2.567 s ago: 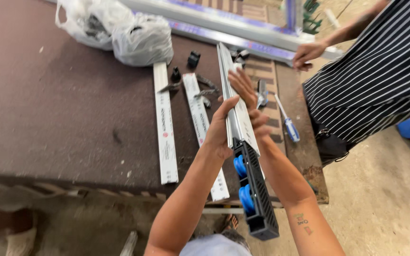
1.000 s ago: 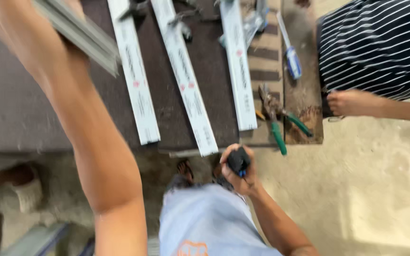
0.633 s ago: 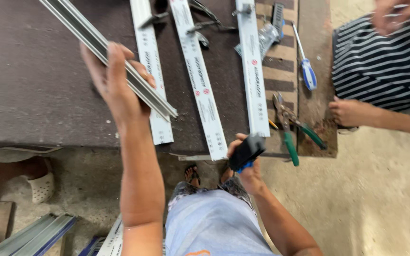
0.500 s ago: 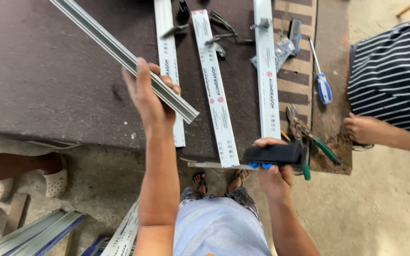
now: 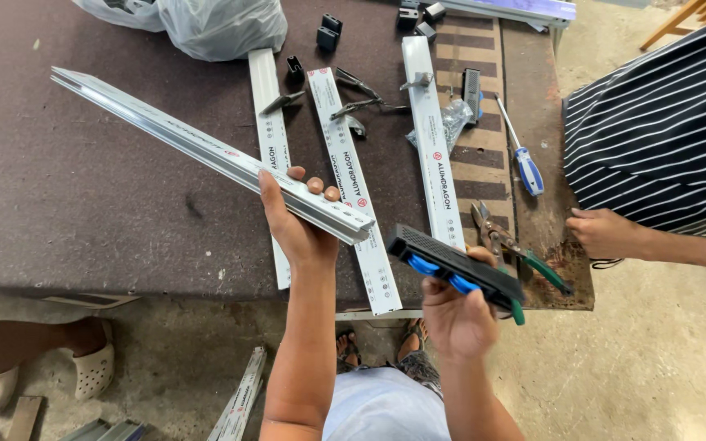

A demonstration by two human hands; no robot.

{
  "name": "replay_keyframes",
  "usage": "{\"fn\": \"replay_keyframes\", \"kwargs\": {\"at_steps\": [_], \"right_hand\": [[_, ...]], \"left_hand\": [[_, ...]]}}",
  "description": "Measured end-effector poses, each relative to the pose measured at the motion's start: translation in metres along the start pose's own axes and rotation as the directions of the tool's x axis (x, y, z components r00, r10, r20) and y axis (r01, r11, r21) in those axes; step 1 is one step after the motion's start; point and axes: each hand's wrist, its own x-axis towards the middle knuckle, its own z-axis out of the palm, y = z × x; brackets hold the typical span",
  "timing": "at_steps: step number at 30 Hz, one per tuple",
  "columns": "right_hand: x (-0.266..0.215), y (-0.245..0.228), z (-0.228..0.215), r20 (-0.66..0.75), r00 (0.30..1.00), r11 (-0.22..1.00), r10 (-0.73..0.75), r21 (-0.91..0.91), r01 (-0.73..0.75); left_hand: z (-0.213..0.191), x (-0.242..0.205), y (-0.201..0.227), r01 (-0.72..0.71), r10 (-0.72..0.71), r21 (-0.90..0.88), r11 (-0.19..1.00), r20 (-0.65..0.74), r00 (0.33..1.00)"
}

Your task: The person uses tin snips to cut the ends of several aluminum profiles. They then insert a black plastic roller assembly into the cut profile and place the finished piece on the workbench.

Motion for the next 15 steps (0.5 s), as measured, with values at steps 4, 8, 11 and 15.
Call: {"fn": "replay_keyframes", "kwargs": {"at_steps": [4, 8, 11, 15], "right_hand": [[-0.010, 0.009, -0.009, -0.037, 0.991, 0.979, 0.129, 0.165, -0.121], [-0.011, 0.014, -0.019, -0.079, 0.980, 0.965, 0.184, 0.202, -0.165], [-0.011, 0.014, -0.023, -0.095, 0.976, 0.965, 0.197, 0.192, -0.176], [-0.013, 0.009, -0.025, -0.114, 0.976, 0.980, 0.186, 0.098, -0.176]], "left_hand": [[0.006, -0.011, -0.004, -0.055, 0.052, 0.056, 0.997, 0.047, 0.998], [0.006, -0.015, -0.005, -0.093, 0.087, 0.065, 0.993, 0.087, 0.992], [0.003, -0.016, -0.007, -0.097, 0.090, 0.049, 0.994, 0.116, 0.989], [0.000, -0.018, -0.005, -0.087, 0.083, 0.024, 0.996, 0.150, 0.985]]}}
